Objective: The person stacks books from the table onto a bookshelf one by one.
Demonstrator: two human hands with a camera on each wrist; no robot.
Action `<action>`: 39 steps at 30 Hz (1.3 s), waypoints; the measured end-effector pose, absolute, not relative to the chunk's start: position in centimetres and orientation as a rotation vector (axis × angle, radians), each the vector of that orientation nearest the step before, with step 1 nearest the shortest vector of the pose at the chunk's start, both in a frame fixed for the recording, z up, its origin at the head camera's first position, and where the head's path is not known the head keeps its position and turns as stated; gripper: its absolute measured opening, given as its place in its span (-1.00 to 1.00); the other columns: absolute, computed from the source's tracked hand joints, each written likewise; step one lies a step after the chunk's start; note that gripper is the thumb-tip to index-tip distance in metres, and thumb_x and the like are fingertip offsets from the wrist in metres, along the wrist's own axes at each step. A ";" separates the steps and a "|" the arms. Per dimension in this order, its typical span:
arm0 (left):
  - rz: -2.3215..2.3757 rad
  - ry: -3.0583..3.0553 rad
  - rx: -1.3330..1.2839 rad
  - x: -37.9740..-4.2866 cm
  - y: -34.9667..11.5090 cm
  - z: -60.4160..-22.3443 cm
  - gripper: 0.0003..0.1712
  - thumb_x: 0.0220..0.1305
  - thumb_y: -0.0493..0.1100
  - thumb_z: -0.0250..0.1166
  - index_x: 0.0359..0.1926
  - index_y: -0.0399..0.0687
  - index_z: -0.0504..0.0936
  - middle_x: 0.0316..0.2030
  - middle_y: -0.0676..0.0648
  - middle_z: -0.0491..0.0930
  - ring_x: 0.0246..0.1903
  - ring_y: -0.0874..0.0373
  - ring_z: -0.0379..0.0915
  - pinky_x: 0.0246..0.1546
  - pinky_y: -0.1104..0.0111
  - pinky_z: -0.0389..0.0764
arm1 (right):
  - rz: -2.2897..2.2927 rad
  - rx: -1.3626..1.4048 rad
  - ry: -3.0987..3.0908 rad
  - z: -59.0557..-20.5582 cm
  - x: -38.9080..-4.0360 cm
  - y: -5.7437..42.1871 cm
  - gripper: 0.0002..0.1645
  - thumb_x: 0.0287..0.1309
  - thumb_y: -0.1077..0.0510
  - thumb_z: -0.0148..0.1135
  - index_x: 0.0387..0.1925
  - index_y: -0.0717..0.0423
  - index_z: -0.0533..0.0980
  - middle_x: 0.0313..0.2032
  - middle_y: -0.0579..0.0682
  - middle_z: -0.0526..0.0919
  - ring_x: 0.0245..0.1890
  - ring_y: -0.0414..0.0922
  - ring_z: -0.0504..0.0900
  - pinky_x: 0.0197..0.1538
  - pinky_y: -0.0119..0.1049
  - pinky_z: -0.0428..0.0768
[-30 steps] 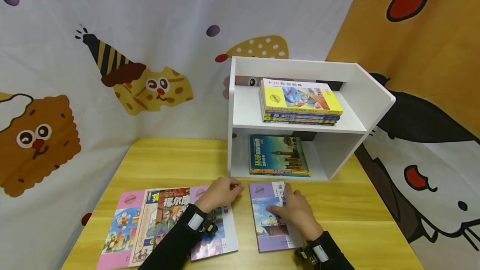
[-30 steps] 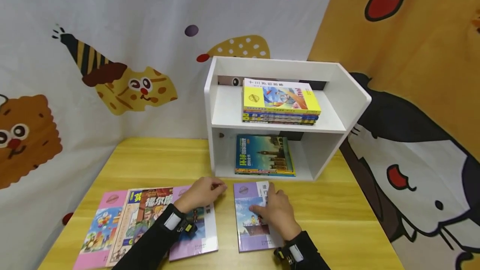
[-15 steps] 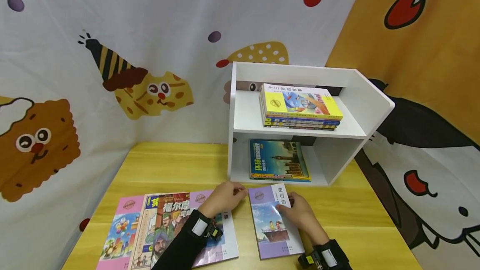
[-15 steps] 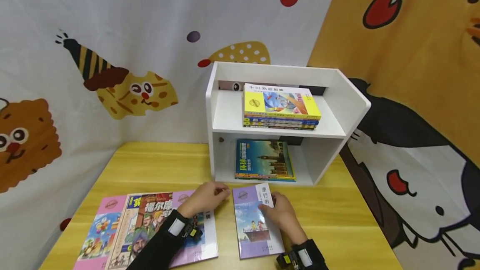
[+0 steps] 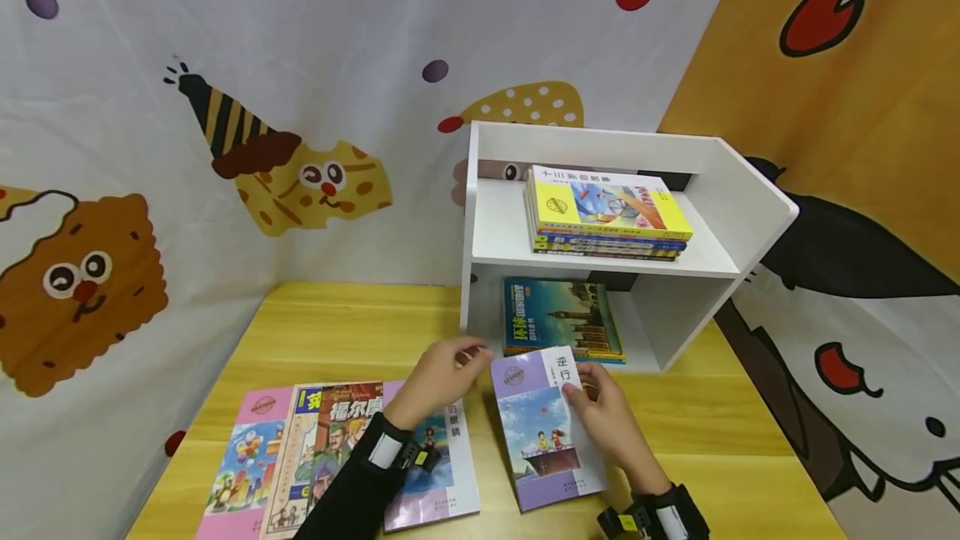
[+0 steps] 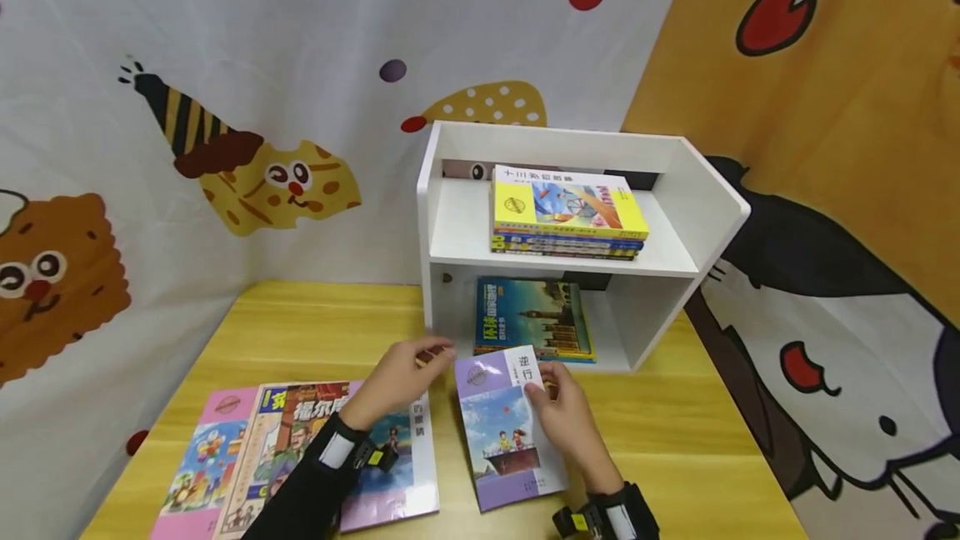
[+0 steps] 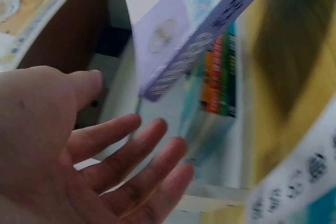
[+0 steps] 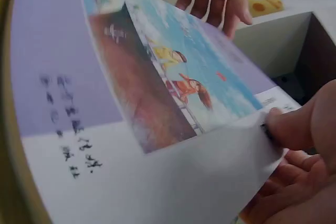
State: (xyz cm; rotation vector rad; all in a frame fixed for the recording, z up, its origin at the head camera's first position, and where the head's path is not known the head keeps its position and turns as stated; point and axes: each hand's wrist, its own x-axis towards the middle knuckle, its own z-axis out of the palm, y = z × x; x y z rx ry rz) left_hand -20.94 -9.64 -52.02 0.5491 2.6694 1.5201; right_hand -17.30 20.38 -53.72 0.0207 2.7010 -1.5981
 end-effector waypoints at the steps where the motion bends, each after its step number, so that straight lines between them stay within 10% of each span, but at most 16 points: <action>1: 1.544 2.673 0.549 -20.8 -9.7 -51.5 -0.50 0.68 0.18 0.25 0.35 0.01 0.72 0.04 -0.02 0.80 -0.06 0.07 0.77 -0.05 0.28 0.77 | -1.633 0.011 2.693 -53.2 -17.2 20.2 -0.67 0.64 0.17 0.24 0.30 0.11 0.49 0.16 0.20 0.73 -0.08 0.00 0.71 -0.10 -0.29 0.68; 12: 1.866 2.458 0.601 -19.4 -9.9 -47.8 -0.44 0.63 0.09 0.35 0.51 0.10 0.57 0.17 -0.06 0.77 0.12 0.06 0.75 0.17 0.31 0.76 | -2.027 -0.184 2.615 -48.9 -16.5 18.2 -0.69 0.61 0.25 0.27 0.25 0.20 0.50 0.12 0.20 0.76 -0.11 -0.15 0.74 -0.08 -0.30 0.71; 22: 2.064 2.155 0.414 -19.2 -8.6 -48.6 -0.56 0.53 0.17 0.45 0.23 0.06 0.74 0.01 -0.11 0.84 -0.15 0.06 0.85 -0.12 0.21 0.87 | -2.210 -0.193 2.422 -48.2 -16.7 15.5 -0.58 0.52 0.18 0.41 0.28 0.19 0.53 0.06 -0.05 0.68 -0.03 -0.15 0.75 0.01 -0.38 0.77; 32: 2.211 2.200 0.213 -18.8 -8.6 -47.8 -0.52 0.49 0.17 0.49 0.25 0.05 0.74 0.01 -0.10 0.86 -0.14 0.05 0.85 -0.11 0.22 0.86 | -2.007 -0.182 2.516 -50.0 -17.7 15.6 -0.39 0.62 -0.04 0.31 0.55 -0.04 0.45 0.25 0.11 0.64 0.16 -0.14 0.64 0.16 -0.46 0.63; 39: 2.357 2.073 0.180 -18.8 -9.3 -47.3 -0.48 0.50 0.15 0.49 0.29 -0.03 0.72 0.01 -0.15 0.86 -0.11 0.05 0.84 -0.07 0.24 0.84 | -1.883 -0.437 2.219 -50.6 -17.8 15.9 -0.39 0.74 -0.05 0.11 0.61 0.11 0.37 0.14 0.35 0.77 -0.11 -0.04 0.90 -0.12 -0.10 0.88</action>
